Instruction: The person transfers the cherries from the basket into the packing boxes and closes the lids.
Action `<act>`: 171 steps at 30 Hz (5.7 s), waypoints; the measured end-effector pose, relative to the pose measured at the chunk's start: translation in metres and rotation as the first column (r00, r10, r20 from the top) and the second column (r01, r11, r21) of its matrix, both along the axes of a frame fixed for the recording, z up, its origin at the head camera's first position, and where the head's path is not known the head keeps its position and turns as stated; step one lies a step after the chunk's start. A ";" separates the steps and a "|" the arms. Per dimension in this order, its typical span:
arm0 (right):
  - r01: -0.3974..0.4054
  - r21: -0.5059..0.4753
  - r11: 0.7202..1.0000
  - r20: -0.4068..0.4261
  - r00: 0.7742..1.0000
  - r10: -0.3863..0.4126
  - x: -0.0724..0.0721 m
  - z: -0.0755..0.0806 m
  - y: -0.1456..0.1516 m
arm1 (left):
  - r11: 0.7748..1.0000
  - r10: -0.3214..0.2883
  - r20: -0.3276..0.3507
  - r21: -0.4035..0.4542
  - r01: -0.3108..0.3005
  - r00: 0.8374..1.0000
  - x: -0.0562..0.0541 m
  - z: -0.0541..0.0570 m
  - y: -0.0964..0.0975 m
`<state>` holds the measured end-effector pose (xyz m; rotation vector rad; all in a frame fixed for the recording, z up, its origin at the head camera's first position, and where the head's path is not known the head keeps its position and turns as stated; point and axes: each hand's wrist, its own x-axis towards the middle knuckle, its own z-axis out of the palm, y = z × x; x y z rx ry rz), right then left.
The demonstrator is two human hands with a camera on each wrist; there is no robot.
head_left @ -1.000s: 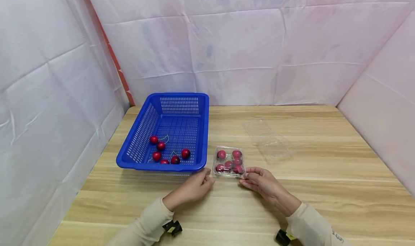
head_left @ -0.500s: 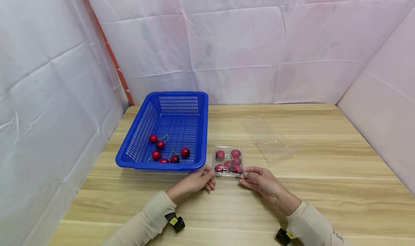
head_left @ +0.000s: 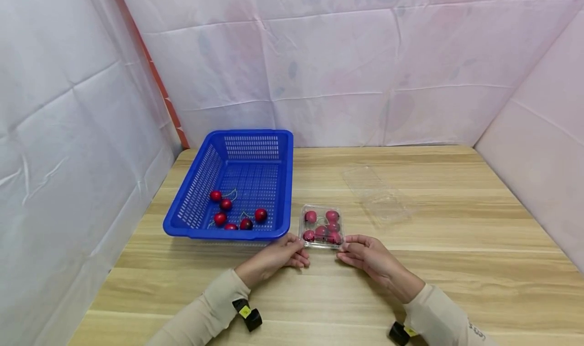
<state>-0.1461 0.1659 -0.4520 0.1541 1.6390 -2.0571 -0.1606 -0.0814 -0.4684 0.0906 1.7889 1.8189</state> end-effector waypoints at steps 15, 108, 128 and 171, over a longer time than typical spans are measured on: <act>0.005 0.016 1.000 0.007 1.000 -0.005 0.000 0.003 -0.001 | 0.993 0.030 0.086 0.109 -0.040 0.996 -0.004 -0.006 0.001; -0.138 0.416 0.899 -0.049 0.984 0.174 -0.072 0.017 0.107 | 0.897 -0.421 -0.722 -0.423 0.130 0.550 0.037 0.091 -0.079; -0.138 0.389 0.911 -0.076 0.980 0.181 -0.070 0.019 0.106 | 0.801 -0.396 -0.825 -0.525 -0.286 0.404 -0.034 0.198 -0.111; -0.107 0.387 0.916 -0.078 0.986 0.148 -0.072 0.013 0.097 | 0.259 -0.280 0.059 -0.957 0.135 0.958 -0.128 0.115 -0.147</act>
